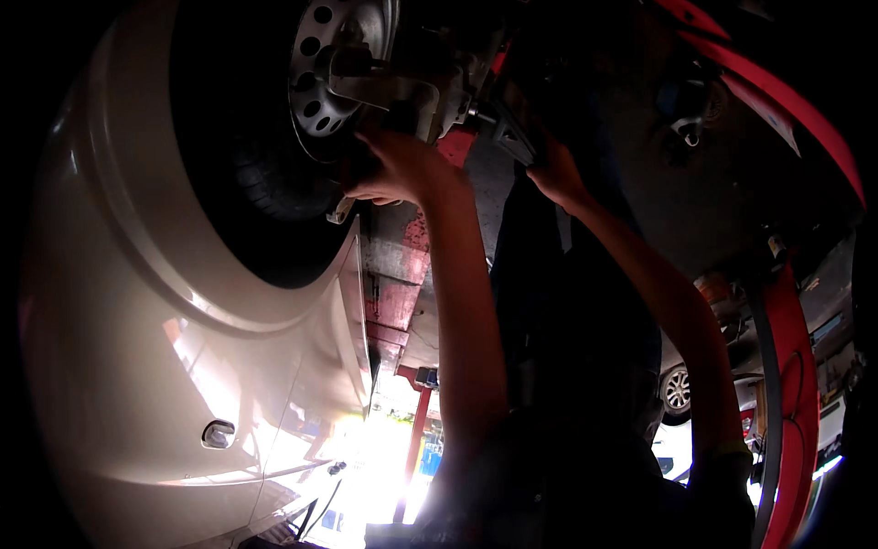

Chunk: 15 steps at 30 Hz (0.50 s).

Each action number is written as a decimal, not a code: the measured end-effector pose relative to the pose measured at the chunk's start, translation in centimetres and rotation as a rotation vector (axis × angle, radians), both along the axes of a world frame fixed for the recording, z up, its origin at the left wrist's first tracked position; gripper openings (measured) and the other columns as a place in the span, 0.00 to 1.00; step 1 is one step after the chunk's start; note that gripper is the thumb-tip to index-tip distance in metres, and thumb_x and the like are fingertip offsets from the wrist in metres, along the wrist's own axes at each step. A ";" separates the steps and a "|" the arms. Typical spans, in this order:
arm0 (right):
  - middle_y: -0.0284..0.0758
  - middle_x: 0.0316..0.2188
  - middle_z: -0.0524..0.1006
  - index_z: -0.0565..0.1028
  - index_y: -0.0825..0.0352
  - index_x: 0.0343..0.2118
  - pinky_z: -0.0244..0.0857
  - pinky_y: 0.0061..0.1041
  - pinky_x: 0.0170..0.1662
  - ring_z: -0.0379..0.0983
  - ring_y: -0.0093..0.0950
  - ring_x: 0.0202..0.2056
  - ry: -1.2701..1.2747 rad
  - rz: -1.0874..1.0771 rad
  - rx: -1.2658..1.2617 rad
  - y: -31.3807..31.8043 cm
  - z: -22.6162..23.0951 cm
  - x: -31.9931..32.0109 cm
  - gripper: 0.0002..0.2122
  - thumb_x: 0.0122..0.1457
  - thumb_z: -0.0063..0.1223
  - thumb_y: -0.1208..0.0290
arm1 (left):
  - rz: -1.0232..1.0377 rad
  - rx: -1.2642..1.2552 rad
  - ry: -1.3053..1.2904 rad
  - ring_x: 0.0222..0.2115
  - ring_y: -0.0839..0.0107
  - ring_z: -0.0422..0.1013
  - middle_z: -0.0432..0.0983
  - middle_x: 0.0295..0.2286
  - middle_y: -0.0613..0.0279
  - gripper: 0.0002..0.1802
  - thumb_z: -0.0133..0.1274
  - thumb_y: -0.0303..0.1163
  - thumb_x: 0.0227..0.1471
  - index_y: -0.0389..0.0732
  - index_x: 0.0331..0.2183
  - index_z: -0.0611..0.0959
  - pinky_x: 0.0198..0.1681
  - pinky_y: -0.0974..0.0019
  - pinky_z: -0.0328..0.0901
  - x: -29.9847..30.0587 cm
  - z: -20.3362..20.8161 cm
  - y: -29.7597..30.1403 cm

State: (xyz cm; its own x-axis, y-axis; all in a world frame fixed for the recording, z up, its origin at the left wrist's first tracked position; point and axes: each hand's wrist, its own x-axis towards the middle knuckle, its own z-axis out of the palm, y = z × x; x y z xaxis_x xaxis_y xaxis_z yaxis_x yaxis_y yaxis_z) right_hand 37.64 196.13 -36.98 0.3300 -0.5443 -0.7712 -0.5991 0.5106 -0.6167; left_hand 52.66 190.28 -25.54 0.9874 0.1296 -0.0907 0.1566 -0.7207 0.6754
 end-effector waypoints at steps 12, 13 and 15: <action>0.51 0.49 0.63 0.55 0.68 0.55 0.55 0.35 0.53 0.59 0.44 0.52 0.008 0.066 0.148 -0.7 -0.2 -0.1 0.33 0.39 0.44 0.84 | -0.861 0.172 -0.158 0.39 0.54 0.62 0.63 0.36 0.48 0.23 0.51 0.33 0.42 0.33 0.41 0.65 0.43 0.54 0.57 4.1 -0.8 5.2; 0.51 0.49 0.63 0.55 0.68 0.55 0.55 0.35 0.54 0.58 0.44 0.52 -0.019 0.038 0.103 -0.3 -0.3 -0.2 0.33 0.39 0.44 0.84 | -1.074 0.118 -0.207 0.39 0.54 0.62 0.63 0.37 0.48 0.24 0.51 0.31 0.41 0.33 0.41 0.65 0.43 0.54 0.57 5.2 -0.8 6.3; 0.51 0.50 0.62 0.54 0.67 0.55 0.54 0.34 0.54 0.57 0.44 0.53 -0.060 -0.027 -0.012 0.2 -1.2 -0.8 0.34 0.38 0.43 0.85 | -1.402 0.079 -0.274 0.44 0.51 0.57 0.56 0.43 0.47 0.30 0.52 0.29 0.37 0.36 0.45 0.62 0.47 0.51 0.54 7.2 -0.4 6.1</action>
State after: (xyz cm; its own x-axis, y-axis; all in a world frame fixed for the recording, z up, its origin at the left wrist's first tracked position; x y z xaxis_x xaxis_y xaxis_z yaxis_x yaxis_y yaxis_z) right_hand 36.86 196.32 -38.19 0.3601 -0.5628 -0.7441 -0.5472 0.5186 -0.6570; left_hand 59.81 196.40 -25.91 0.2868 -0.9545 0.0815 -0.8300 -0.2051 0.5187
